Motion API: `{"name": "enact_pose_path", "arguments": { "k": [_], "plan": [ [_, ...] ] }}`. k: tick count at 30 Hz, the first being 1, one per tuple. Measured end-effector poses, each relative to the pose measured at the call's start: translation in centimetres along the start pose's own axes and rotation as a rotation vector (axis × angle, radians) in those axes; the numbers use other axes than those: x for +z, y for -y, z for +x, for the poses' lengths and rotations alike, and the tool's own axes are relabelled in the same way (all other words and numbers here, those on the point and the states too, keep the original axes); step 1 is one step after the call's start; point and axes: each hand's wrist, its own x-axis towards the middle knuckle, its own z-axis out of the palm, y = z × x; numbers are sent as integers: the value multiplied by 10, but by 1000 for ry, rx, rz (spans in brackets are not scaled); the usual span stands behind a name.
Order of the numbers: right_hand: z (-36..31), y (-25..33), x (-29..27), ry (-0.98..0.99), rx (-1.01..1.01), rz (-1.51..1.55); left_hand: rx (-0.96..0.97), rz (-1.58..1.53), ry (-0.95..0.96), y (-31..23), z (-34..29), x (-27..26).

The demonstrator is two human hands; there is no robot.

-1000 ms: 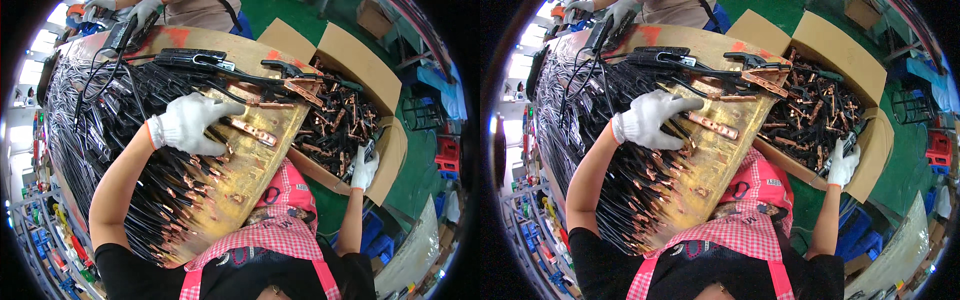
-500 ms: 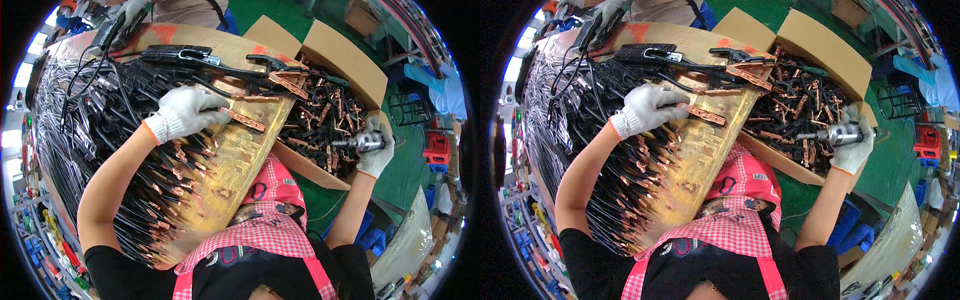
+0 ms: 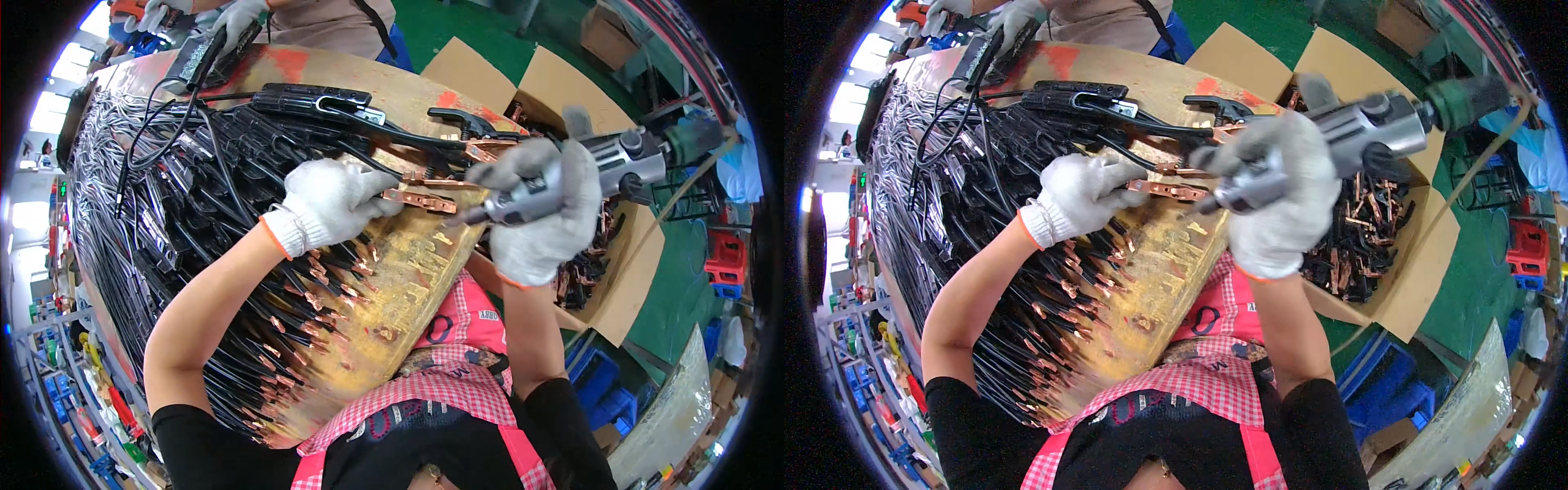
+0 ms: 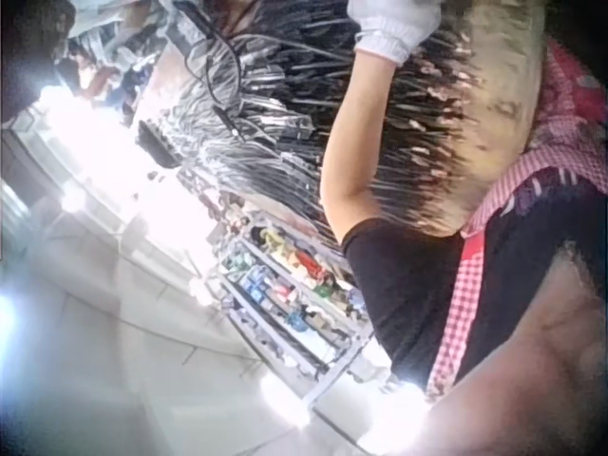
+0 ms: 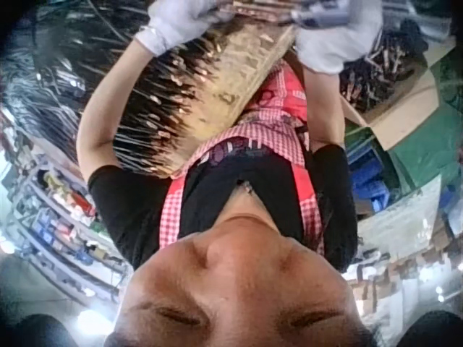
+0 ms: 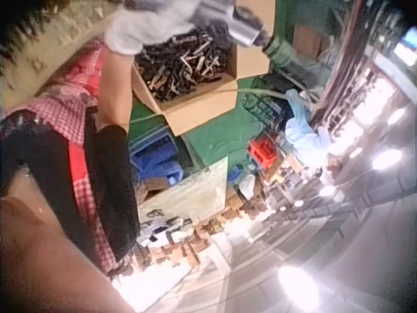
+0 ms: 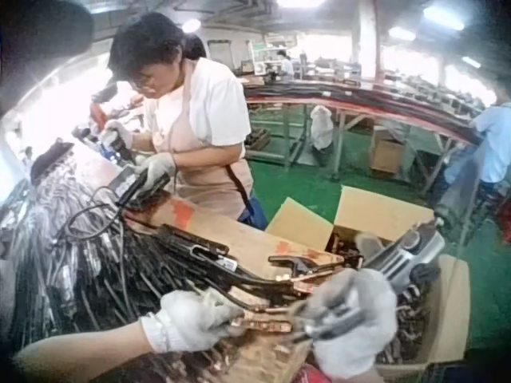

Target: Assembling metal welding clamps by installing springs and securing parts with a pneumatic screwdriver.

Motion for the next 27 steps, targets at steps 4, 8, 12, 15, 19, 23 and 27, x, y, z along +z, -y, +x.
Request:
{"name": "enact_pose_path", "arguments": {
  "k": [4,8,12,15,19,23,27],
  "plan": [
    [4,-30,43,25,-120,-322,-81,117,194,-7,3,-5],
    [-1,-42,48,74,37,-154,-42,70,186,-4,1,1],
    [-2,-43,39,112,32,-156,-60,51,183,-6,2,-4],
    [-4,-43,40,100,27,-219,-87,32,240,-5,4,-5],
    [-6,-40,45,171,43,-162,-80,50,221,-3,2,-2],
    [-4,-50,38,274,-70,-9,-116,62,298,-5,4,-5],
    [-8,-48,37,338,-74,-67,-143,92,343,-10,6,-10]
  ]
}}
